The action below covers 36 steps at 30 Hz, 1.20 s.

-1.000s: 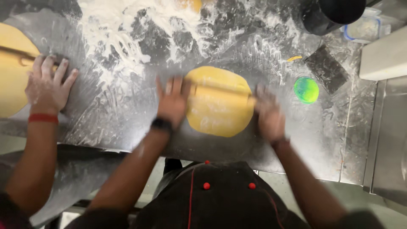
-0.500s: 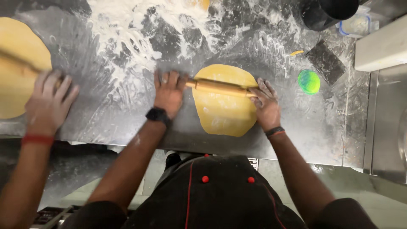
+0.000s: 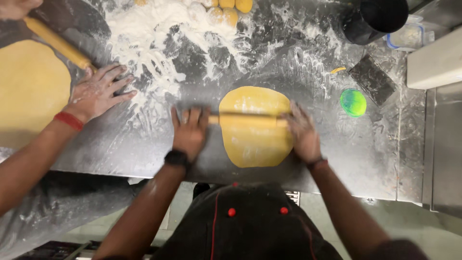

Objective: The person rolls out portions of dough using a rolling pin on a floured stainless steel counter and uses a circular cutter to create uniform discs.

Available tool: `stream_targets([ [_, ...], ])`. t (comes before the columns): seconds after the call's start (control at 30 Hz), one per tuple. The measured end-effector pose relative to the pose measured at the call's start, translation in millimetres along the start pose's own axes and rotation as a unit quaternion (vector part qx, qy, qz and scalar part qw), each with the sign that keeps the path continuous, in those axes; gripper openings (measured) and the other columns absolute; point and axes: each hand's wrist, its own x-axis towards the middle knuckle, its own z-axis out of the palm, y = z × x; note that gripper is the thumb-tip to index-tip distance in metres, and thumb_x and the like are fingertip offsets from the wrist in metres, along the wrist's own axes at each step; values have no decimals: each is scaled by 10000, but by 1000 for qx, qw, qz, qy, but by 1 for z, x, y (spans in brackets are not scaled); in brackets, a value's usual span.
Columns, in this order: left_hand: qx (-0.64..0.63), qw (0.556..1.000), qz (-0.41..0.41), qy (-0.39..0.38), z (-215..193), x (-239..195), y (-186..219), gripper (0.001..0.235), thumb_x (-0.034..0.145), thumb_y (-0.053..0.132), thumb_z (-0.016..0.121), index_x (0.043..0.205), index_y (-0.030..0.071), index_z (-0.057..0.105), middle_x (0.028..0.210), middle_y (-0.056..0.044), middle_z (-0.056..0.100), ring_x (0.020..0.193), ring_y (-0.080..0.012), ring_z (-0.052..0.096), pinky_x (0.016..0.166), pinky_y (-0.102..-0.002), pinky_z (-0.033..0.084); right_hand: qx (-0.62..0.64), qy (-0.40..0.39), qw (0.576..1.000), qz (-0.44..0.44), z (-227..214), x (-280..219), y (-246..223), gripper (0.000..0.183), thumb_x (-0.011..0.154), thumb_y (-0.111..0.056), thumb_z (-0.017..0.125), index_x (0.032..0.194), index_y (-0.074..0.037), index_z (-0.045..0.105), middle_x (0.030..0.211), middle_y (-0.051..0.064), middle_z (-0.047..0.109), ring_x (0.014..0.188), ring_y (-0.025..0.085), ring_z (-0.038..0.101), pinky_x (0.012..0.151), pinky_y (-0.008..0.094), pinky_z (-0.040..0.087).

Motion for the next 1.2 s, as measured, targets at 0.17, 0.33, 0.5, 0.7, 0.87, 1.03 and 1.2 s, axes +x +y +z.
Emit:
stream_targets([
  [0.17,42,997,-53,-26,23,108,-13,426,1027,145,442,1425,55,566,1297,-146,542,1281,-355,509,1202,-725,163,34,-2,999,-12,19,104,76,290,1019,-147,598,1282,-179,715,1554,78,540,1468,342,482,1200,427,422],
  [0.33,126,991,-6,-37,9,18,30,613,929,154,495,1540,109,459,1451,-180,500,1373,-395,454,1190,-711,146,39,-17,997,-68,6,16,65,366,1067,-163,512,1404,-80,627,1629,136,437,1529,383,369,1235,511,306],
  [0.5,58,993,-49,-91,-22,-83,89,743,839,115,598,1549,250,424,1472,-69,479,1417,-284,438,1210,-721,166,84,-6,996,22,-27,-109,-4,308,950,-233,626,1230,-119,687,1530,101,532,1483,294,439,1225,518,322],
  [0.7,76,996,17,-39,12,60,44,651,859,145,530,1502,70,457,1419,-204,489,1359,-396,442,1168,-718,138,32,-6,995,-92,-4,12,92,332,1037,-84,467,1306,-74,662,1576,133,507,1496,367,426,1276,462,282],
  [0.87,51,995,-64,-55,32,131,39,570,881,105,489,1446,29,511,1397,-243,494,1344,-424,438,1156,-711,141,98,-45,994,-7,-6,74,122,279,1060,-85,580,1313,-142,684,1518,31,589,1500,272,501,1252,392,445],
  [1.03,39,999,19,-31,2,-31,77,688,881,171,573,1552,145,424,1412,-188,479,1376,-460,425,1174,-733,161,59,-77,994,-58,-28,-64,62,465,934,-4,527,1310,-233,680,1549,78,542,1489,326,442,1231,475,343],
  [1.2,13,995,24,-91,-14,-54,85,732,851,133,555,1559,214,389,1371,-162,483,1332,-393,454,1135,-733,145,52,-40,998,21,-35,-125,13,423,949,-111,628,1372,-126,616,1527,47,563,1457,304,502,1238,457,348],
])
